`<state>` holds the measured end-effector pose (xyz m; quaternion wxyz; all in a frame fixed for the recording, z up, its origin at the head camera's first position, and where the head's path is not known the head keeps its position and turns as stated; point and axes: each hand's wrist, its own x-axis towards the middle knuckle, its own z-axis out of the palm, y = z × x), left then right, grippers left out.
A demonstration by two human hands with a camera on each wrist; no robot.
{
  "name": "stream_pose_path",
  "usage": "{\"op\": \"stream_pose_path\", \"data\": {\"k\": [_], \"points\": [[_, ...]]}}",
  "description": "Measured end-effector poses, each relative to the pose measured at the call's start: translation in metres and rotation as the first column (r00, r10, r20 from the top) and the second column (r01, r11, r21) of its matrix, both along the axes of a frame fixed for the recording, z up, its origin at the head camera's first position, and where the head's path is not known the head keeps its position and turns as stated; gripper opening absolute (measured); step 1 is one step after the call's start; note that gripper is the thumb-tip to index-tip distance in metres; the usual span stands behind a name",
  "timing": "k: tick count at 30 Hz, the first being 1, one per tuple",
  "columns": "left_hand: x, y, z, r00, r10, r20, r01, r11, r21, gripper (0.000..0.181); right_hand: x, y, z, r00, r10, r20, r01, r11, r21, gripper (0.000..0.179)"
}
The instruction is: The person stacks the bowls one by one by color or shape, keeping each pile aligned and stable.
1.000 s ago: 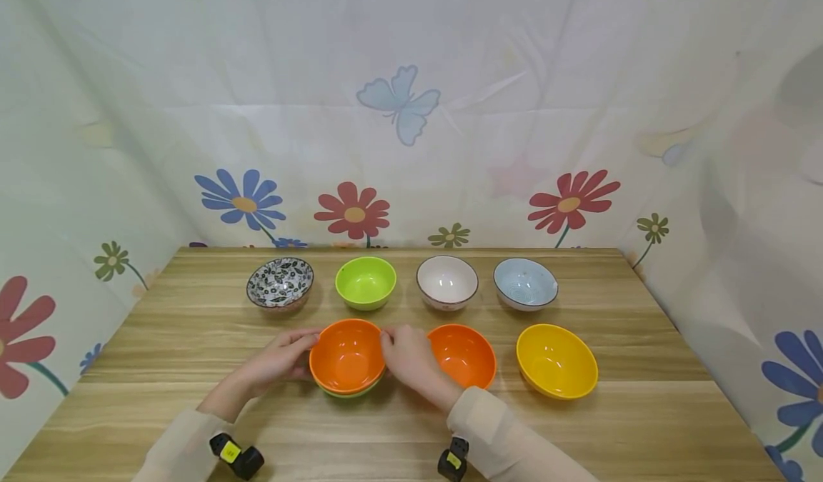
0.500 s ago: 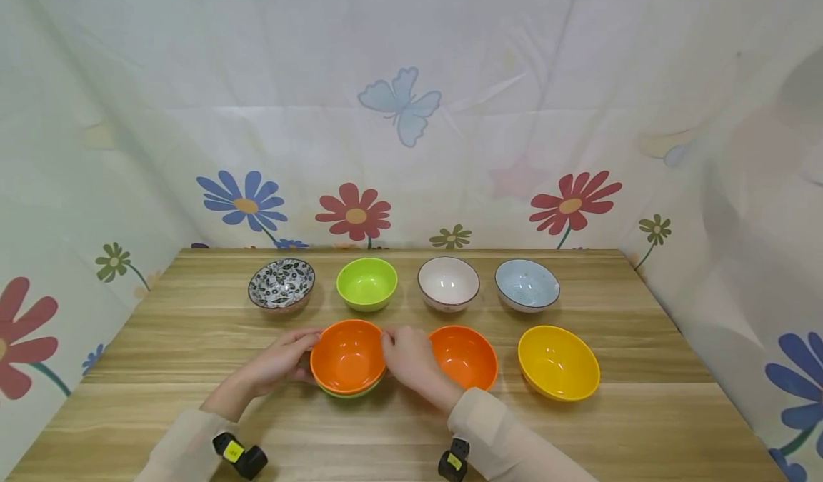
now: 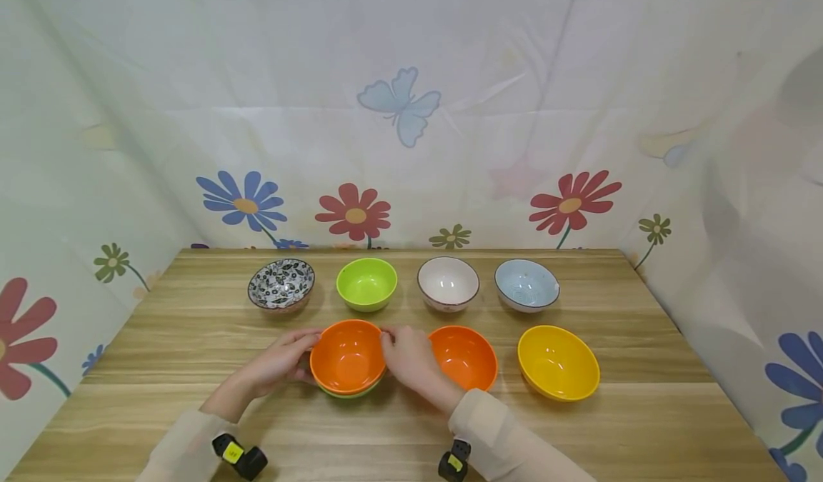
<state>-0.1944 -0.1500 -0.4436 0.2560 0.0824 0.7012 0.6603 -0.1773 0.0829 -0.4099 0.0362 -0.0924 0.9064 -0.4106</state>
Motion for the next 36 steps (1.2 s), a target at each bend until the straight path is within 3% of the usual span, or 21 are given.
{"op": "stream_pose_path", "data": {"k": [10, 18, 27, 36], "points": [[0.0, -0.001, 0.0, 1.0, -0.008, -0.002, 0.008, 1.0, -0.006, 0.049, -0.005, 0.006, 0.001, 0.992, -0.006, -0.127, 0.015, 0.997, 0.069, 0.027], [-0.001, -0.001, 0.0, 1.0, -0.009, -0.002, 0.009, 1.0, -0.006, 0.05, -0.009, 0.013, 0.004, 0.981, -0.004, -0.192, 0.011, 0.999, 0.037, 0.022], [0.001, -0.002, -0.003, 1.0, 0.002, -0.006, -0.002, 1.0, -0.001, 0.05, -0.006, 0.03, 0.007, 0.941, 0.014, -0.339, 0.007, 0.998, 0.06, 0.018], [0.0, -0.002, -0.004, 1.0, -0.013, -0.01, 0.013, 1.0, 0.011, 0.051, -0.006, 0.053, 0.011, 0.919, 0.047, -0.391, 0.017, 0.987, 0.159, 0.022]]}}
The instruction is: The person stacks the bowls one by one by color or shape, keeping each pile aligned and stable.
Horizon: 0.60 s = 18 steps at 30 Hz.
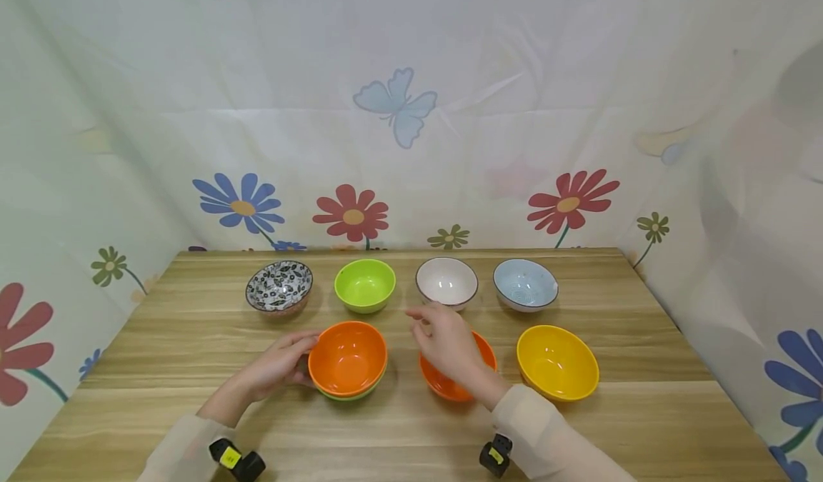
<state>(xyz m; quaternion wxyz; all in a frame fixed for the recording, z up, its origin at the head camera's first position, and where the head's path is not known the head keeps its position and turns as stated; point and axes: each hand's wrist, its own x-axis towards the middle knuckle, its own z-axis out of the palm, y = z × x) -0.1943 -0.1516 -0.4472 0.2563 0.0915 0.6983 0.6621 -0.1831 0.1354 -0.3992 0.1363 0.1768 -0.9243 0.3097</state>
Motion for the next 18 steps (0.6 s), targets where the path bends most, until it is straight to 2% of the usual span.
{"op": "stream_pose_path", "data": {"k": [9, 18], "points": [[-0.001, 0.0, 0.001, 1.0, 0.003, -0.004, -0.003, 1.0, -0.001, 0.05, 0.002, 0.018, -0.003, 0.998, 0.009, -0.067, -0.006, 0.999, 0.047, 0.028], [0.001, 0.002, 0.002, 1.0, 0.001, -0.009, -0.001, 1.0, 0.002, 0.049, 0.005, 0.036, -0.008, 0.994, -0.03, -0.101, 0.04, 0.994, 0.1, 0.025]]}}
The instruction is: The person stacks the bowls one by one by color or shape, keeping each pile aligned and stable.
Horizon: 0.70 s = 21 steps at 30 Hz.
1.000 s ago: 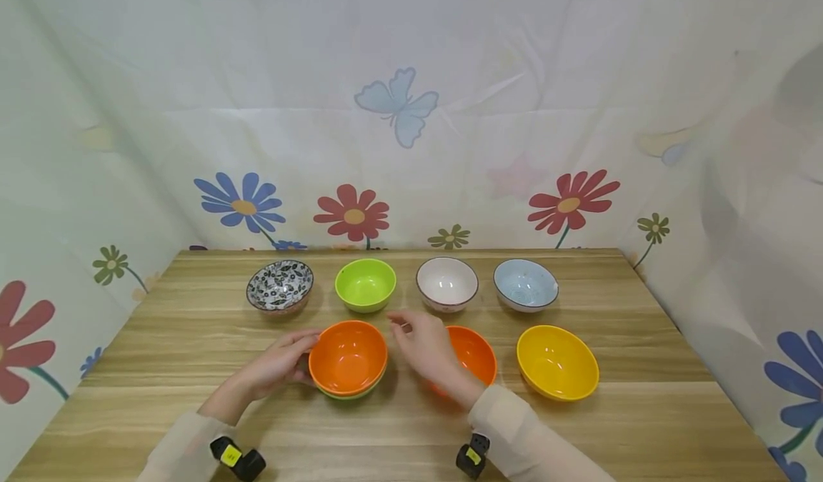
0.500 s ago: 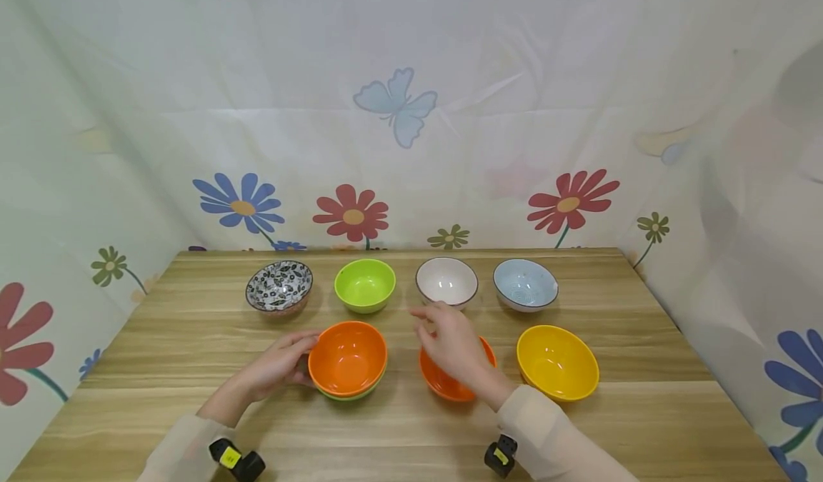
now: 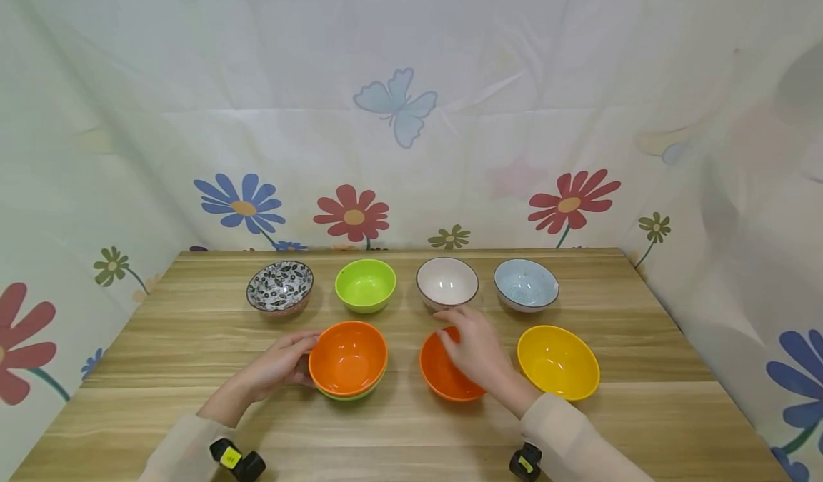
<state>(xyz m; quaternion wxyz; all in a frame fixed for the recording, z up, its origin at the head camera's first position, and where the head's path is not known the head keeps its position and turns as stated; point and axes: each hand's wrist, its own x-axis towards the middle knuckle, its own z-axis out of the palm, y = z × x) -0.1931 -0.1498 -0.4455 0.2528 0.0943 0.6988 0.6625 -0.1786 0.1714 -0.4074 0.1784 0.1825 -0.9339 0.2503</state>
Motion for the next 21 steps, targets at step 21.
{"op": "stream_pose_path", "data": {"k": [21], "points": [[0.001, 0.0, 0.001, 1.0, 0.011, 0.002, -0.011, 1.0, -0.008, 0.048, 0.003, 0.026, 0.001, 0.991, -0.093, 0.093, 0.087, 0.994, 0.067, 0.03]]}}
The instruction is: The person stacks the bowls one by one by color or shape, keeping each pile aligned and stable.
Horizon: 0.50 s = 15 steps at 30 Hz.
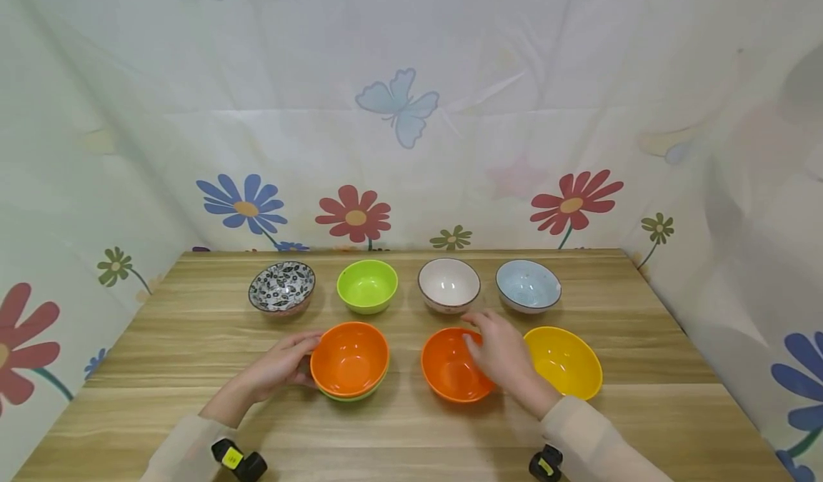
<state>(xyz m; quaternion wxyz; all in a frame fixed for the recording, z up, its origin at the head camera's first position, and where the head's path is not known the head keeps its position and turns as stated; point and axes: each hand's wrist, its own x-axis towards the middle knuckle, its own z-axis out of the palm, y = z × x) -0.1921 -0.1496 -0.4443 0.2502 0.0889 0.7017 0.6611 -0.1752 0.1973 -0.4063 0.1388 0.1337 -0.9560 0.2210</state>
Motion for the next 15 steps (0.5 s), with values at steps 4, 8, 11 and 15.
{"op": "stream_pose_path", "data": {"k": [4, 8, 11, 15], "points": [[0.0004, 0.0006, 0.0018, 1.0, -0.002, -0.004, 0.002, 1.0, 0.001, 0.049, 0.0016, 0.0027, 0.0013, 1.0, 0.001, 0.006, -0.001, 1.0, -0.008, 0.029], [0.0006, 0.0008, 0.0031, 1.0, 0.0, -0.002, 0.0, 1.0, 0.0, 0.049, 0.0025, 0.0046, 0.0018, 1.0, -0.013, 0.024, 0.013, 1.0, -0.003, 0.03], [0.0005, 0.0007, 0.0029, 1.0, 0.0, 0.001, 0.0, 1.0, -0.004, 0.049, 0.0026, 0.0064, 0.0013, 0.999, -0.018, 0.045, 0.018, 1.0, 0.007, 0.03], [0.0, 0.0003, 0.0016, 1.0, 0.002, 0.007, -0.002, 1.0, -0.003, 0.049, 0.0025, 0.0084, 0.0003, 0.995, -0.028, 0.095, 0.026, 0.999, 0.022, 0.029]]}}
